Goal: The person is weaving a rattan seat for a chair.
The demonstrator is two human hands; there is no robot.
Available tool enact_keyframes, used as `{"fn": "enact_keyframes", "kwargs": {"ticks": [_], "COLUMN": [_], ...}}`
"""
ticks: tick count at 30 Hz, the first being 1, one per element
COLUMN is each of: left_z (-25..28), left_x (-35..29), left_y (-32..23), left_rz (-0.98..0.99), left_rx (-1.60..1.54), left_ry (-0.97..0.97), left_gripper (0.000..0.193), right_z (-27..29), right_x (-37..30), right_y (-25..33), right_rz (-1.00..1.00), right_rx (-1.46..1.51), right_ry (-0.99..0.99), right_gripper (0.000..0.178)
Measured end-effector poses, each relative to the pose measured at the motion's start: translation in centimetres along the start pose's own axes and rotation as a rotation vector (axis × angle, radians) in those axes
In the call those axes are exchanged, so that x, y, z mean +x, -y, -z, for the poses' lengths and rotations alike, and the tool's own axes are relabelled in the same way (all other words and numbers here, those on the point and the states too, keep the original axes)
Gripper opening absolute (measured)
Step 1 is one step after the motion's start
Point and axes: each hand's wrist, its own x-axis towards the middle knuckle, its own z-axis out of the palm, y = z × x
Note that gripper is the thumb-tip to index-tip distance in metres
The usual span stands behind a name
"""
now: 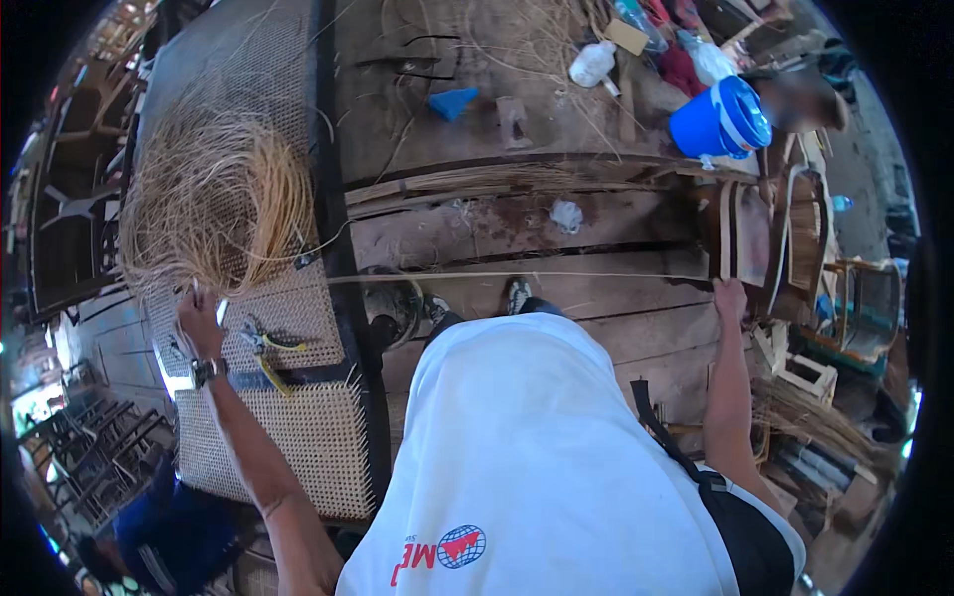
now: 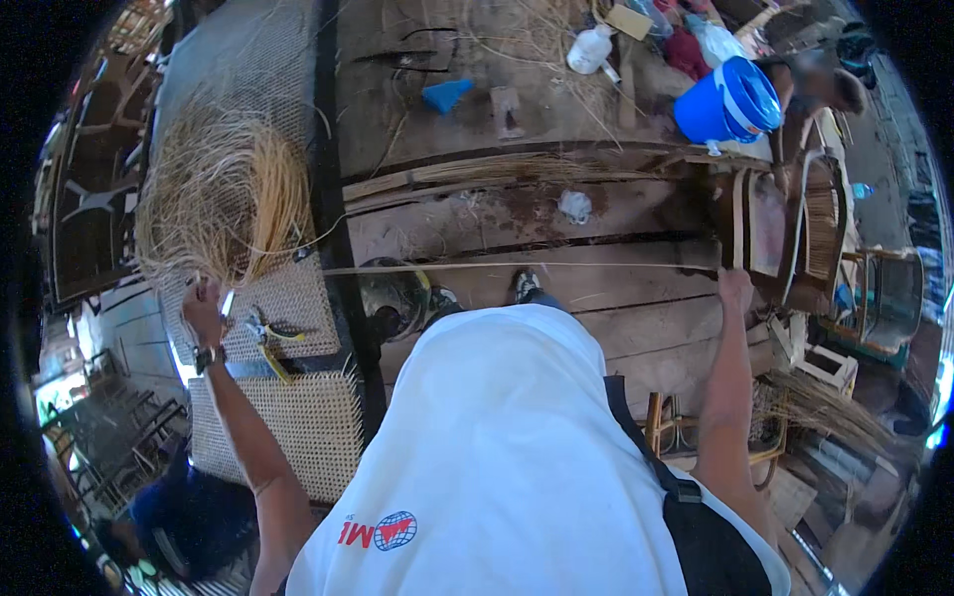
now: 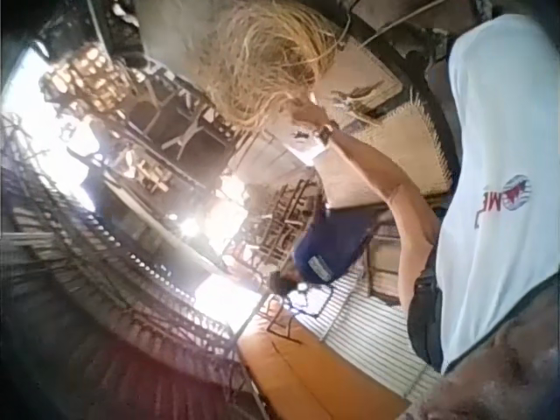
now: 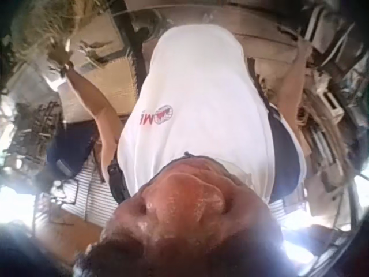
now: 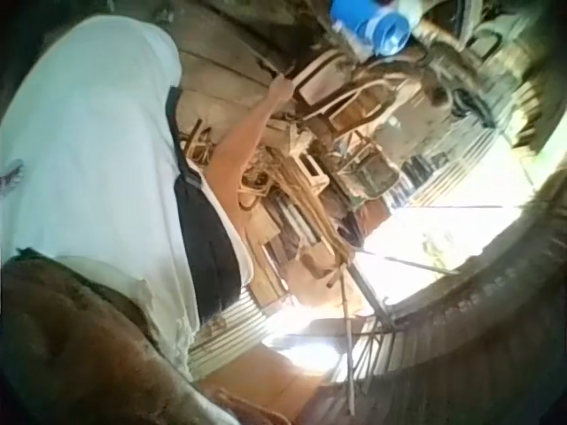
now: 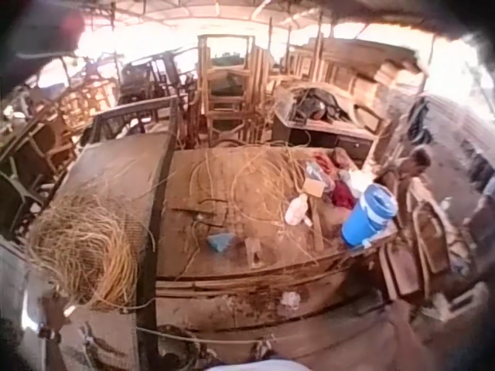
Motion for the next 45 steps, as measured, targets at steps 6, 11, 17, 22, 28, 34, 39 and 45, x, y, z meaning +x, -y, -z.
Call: {"fn": "enact_keyframes", "kwargs": {"ticks": [6,11,17,22,28,34,39,45], "left_z": [-2.8,-10.1,-12.6,-8.5,-9.1,-11.1,-8.0,-6.0], "left_x": [-2.4,-13.1,-17.9,-13.1,-13.9,-15.0,-11.2,-10.0], "left_y": [-9.8,-23.7,-27.6,-22.0,-25.8,-26.3,-17.8,-12.0], "left_rz": [-0.162,-0.305,-0.477,-0.262,-0.364,-0.473,-0.396,-0.246], "left_rx": [-0.205,-0.734,-0.532,-0.506,-0.823,-0.687,-0.704,-0.634], "left_ry": [-0.412,0.569,0.873,0.675,0.760,1.084,0.957,0.966], "left_gripper": [0.029,0.035,0.034,0.026,0.031,0.034,0.022,0.020], "right_z": [-9.5,-8.7,1.0,4.3,5.9,6.1,4.8,2.5], "right_x": [-2.8,-14.5,-23.2,-17.5,-20.0,-21.1,-13.3,-9.2], "right_y": [4.0,22.0,31.1,28.1,29.9,29.0,18.6,11.5], "right_rz": [0.336,0.834,0.924,0.889,0.925,0.864,0.685,0.301], "right_rx": [-0.263,0.547,0.854,0.673,0.648,0.884,0.617,-0.083], "right_ry": [0.319,0.837,1.045,0.890,0.957,1.021,0.633,0.169], "right_gripper": [0.040,0.028,0.019,0.022,0.020,0.020,0.022,0.024]}}
